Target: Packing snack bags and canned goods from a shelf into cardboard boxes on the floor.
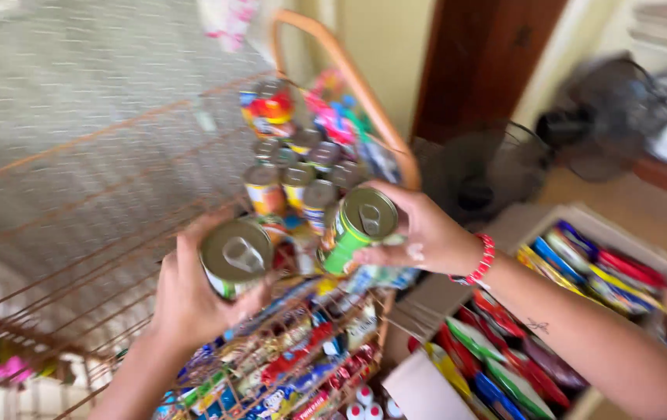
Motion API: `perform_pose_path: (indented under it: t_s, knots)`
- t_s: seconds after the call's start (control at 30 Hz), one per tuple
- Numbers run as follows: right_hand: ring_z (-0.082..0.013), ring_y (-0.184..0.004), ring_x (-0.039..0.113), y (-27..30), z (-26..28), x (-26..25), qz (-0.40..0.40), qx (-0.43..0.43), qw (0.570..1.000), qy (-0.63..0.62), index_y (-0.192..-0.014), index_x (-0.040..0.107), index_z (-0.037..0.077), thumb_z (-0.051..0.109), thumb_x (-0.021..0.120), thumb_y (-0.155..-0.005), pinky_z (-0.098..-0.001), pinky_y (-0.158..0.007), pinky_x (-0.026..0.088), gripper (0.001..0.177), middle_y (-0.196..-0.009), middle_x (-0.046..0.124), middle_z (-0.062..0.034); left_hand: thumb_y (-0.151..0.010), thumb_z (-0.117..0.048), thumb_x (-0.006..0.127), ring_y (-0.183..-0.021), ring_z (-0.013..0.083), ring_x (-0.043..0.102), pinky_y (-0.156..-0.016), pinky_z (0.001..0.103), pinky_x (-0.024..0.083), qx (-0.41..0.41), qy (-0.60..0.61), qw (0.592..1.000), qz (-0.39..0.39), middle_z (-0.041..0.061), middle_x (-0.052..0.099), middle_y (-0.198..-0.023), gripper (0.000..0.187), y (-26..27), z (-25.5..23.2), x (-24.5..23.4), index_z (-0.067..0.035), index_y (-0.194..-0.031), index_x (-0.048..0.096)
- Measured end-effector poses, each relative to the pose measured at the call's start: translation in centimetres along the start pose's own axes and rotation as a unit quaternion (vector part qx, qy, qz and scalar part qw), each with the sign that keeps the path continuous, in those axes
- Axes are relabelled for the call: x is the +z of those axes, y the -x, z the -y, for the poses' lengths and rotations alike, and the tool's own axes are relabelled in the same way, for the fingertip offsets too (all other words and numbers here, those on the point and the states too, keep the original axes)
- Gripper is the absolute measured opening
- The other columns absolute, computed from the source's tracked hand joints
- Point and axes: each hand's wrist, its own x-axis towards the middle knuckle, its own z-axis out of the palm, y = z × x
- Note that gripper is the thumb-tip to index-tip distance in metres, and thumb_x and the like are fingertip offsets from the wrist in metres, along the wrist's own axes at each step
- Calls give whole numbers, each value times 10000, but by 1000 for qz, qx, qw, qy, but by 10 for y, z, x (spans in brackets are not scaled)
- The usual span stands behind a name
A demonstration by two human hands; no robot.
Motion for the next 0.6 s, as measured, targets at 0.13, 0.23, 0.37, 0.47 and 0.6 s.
perform_pose_path:
  t_s: [0.13,0.23,0.37,0.47,0.6]
  knots:
    - [-140,-1219,606,103,-1,-35,-16,-26,997,65,-1377,542,3,113,881,-788,-360,-1115,482,688,-1281,650,-54,-692,-457,915,-892,313,753,-797,414,596,119,11,986,117,184,744,-1037,885,-2,-74,44,-12,-1306,458]
    - [-147,-1144,647,188,-9,-60,-48,69,994,70,-1358,565,18,149,891,-769,-352,-1034,525,685,-1209,694,-62,-683,-480,924,-890,316,736,-803,431,579,156,82,968,176,176,730,-1047,889,17,-122,99,-28,-1304,478]
    - [-151,-1157,639,313,-39,-92,-133,81,974,162,-1356,532,29,171,889,-772,-330,-1006,509,699,-1215,685,-60,-729,-340,912,-968,271,754,-845,387,588,11,275,925,262,143,734,-1082,831,49,-178,199,-37,-1359,462]
    - [-143,-1104,697,411,-49,-109,-218,167,938,210,-1315,567,53,201,895,-777,-331,-982,540,647,-1165,743,-40,-782,-210,882,-1021,222,758,-882,357,586,-97,381,858,330,116,740,-1126,772,63,-229,278,-40,-1392,440]
    - [-148,-1037,701,537,-108,-132,-352,286,886,98,-1326,524,91,220,898,-721,-341,-912,588,723,-1115,726,-45,-815,-153,869,-1053,215,704,-915,351,564,-117,443,807,372,123,695,-1151,742,106,-293,379,-39,-1404,432]
